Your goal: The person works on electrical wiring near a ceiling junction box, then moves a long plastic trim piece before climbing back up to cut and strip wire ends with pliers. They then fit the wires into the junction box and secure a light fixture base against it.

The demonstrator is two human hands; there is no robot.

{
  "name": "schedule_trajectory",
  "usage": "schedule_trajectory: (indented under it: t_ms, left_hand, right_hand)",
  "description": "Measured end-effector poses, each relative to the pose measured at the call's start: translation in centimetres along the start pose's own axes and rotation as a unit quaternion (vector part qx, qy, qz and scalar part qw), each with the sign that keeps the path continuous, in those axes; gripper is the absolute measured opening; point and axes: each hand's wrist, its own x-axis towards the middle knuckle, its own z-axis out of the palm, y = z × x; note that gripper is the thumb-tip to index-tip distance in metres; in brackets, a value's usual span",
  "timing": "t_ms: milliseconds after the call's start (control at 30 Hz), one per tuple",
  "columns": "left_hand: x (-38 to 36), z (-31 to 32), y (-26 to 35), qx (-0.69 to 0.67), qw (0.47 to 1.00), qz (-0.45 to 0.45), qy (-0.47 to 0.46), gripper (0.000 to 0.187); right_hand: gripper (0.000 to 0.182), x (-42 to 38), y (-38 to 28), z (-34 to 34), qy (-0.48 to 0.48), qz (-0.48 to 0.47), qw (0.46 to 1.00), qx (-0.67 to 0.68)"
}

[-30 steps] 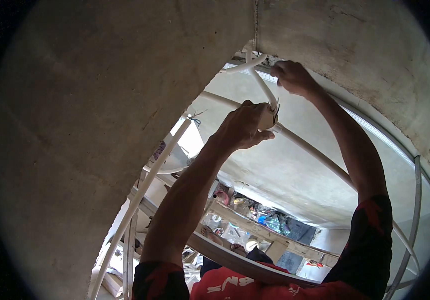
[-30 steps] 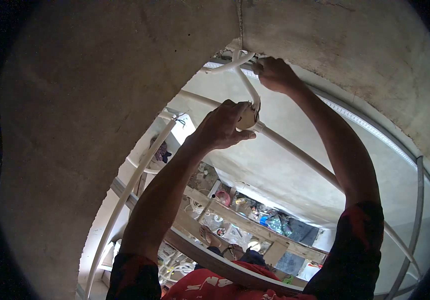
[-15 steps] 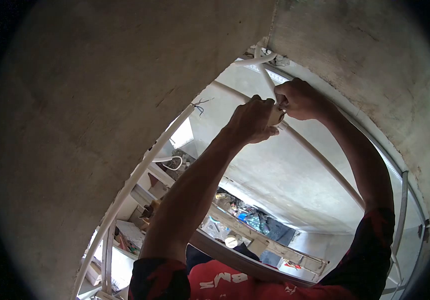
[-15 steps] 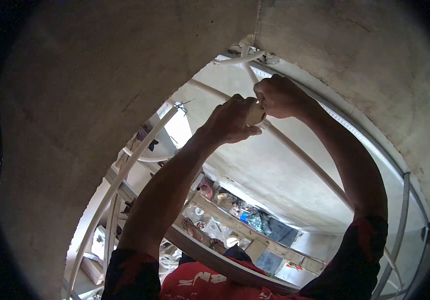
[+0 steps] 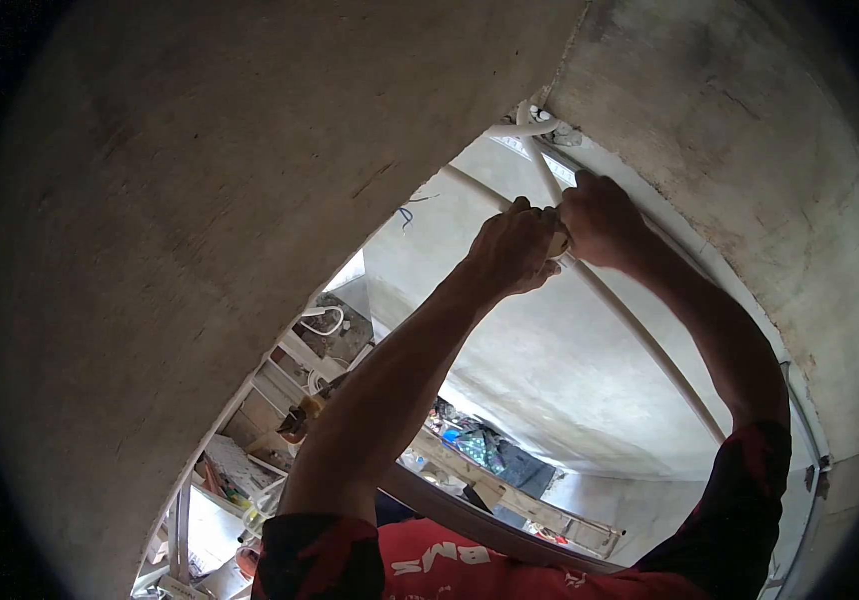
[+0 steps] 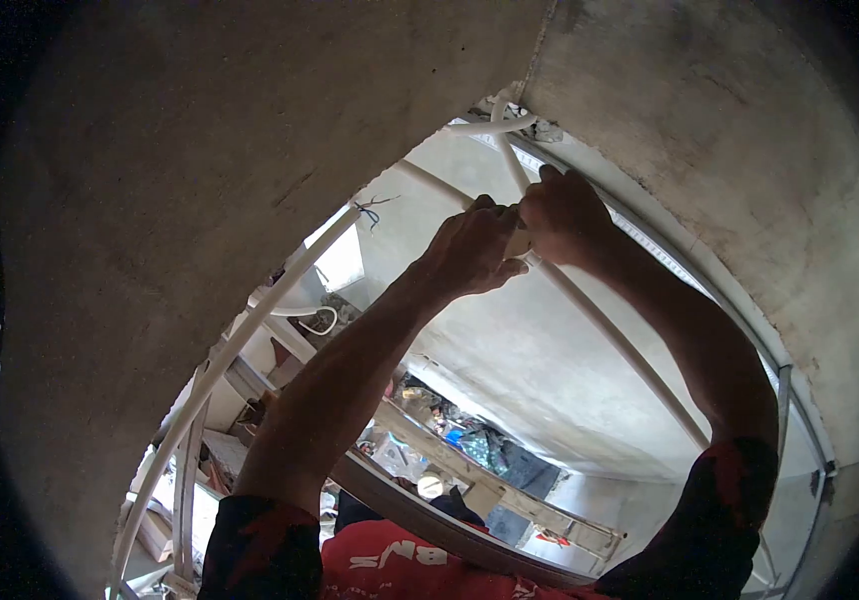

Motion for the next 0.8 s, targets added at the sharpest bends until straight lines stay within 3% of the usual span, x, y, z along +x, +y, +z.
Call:
schedule_trajectory:
  t_ms: [67, 200, 333, 400, 500, 533, 600, 633, 667, 700, 733, 800]
  left_hand:
    - [0.1, 0.7, -0.2, 0.048, 0.998, 0.014, 0.032, 0.051]
    - [-0.1, 0.3, -0.2, 0.037, 0.999, 0.015, 0.027, 0.051]
    - [0.1, 0.0, 0.1, 0.039, 0.999, -0.005, 0.002, 0.049]
    - [0.2, -0.7, 0.5, 0.034, 0.999, -0.011, -0.017, 0.049]
    - [1.4, -1.2, -0.3, 0.022, 0.995, -0.040, -0.085, 0.053]
    - [2.2, -3.1, 0.2, 0.038, 0.982, -0.075, -0.167, 0.054]
    - [4.8, -6.3, -0.5, -0.075, 0.946, -0.117, -0.294, 0.053]
    - [5.2, -5.9, -2.1, -0.187, 0.948, -0.124, -0.224, 0.046]
    - [7.2, -5.1, -3.7, -0.181, 0.942, -0.171, -0.224, 0.038]
    - [9.1, -3.2, -6.1, -0.012, 0.971, -0.085, -0.221, 0.035]
    - [10.5, -1.7, -7.4, 0.155, 0.966, 0.005, -0.208, 0.032]
    - [10.7, -2.8, -2.2, 0.113, 0.944, -0.200, -0.235, 0.029]
  right_hand:
    - [0.011, -1.3, -1.8, -1.1, 0.080, -0.053, 0.979, -0.178]
    - [0.009, -1.8, -1.1, 0.1, 0.206, -0.074, 0.974, -0.053]
    - [0.009, -1.8, -0.3, 1.4, 0.192, -0.050, 0.980, 0.010]
    - [0.003, -2.0, 0.0, 2.7, 0.200, -0.003, 0.967, 0.159]
    - [0.010, -2.4, -0.5, 3.8, 0.202, 0.072, 0.953, 0.214]
    - [0.009, -2.8, -1.5, 3.8, 0.249, 0.036, 0.954, 0.163]
    - [0.010, -2.7, -1.8, 3.2, 0.243, 0.061, 0.961, 0.120]
    - [0.010, -2.7, -2.0, 3.3, 0.246, 0.066, 0.959, 0.123]
    - [0.012, -2.6, -2.1, 3.3, 0.251, 0.045, 0.965, 0.057]
    - [0.013, -2.6, -2.2, 3.3, 0.254, 0.024, 0.967, -0.009]
    - [0.013, -2.5, -2.2, 3.4, 0.257, 0.027, 0.966, -0.009]
    - [0.015, -2.3, -2.4, 3.7, 0.383, -0.030, 0.923, -0.018]
